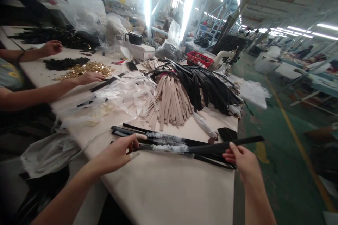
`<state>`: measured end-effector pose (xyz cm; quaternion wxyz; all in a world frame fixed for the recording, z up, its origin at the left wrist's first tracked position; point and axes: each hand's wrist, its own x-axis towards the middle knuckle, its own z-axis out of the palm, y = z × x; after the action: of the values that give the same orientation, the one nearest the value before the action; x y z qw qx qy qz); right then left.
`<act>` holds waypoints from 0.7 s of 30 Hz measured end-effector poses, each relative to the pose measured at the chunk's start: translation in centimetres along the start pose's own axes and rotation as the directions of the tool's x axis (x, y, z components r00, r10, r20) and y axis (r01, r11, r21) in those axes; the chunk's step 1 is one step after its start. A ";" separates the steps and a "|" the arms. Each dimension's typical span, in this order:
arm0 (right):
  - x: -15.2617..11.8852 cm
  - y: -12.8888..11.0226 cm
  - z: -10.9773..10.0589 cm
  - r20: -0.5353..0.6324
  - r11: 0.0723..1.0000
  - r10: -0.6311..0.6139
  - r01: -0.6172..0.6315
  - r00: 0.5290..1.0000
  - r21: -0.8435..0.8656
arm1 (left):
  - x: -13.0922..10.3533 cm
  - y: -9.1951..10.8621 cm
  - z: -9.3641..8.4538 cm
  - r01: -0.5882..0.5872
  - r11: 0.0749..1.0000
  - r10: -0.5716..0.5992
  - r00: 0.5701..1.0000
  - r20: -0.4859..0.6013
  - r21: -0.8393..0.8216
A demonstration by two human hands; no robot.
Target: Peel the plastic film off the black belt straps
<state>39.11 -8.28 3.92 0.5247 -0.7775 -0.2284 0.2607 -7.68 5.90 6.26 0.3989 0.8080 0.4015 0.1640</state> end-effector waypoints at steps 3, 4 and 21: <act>1.0 2.1 -0.2 0.126 0.853 0.044 0.028 0.991 -0.521 | 1.2 -2.8 1.7 -0.004 0.943 0.096 0.961 -0.261 0.334; 1.5 2.0 0.4 0.139 0.790 -0.005 0.089 0.990 -0.606 | 1.4 -3.1 2.9 -0.020 0.921 0.144 0.945 -0.294 0.389; 17.4 -6.7 25.2 0.279 0.530 -0.246 0.370 0.928 -0.763 | 3.8 -1.5 15.0 -0.318 0.929 0.350 0.922 -0.166 0.191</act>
<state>35.51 22.49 -0.55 0.1367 -0.8566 -0.4902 0.0849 2.71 1.75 -4.58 0.2570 0.8739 0.3067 0.2762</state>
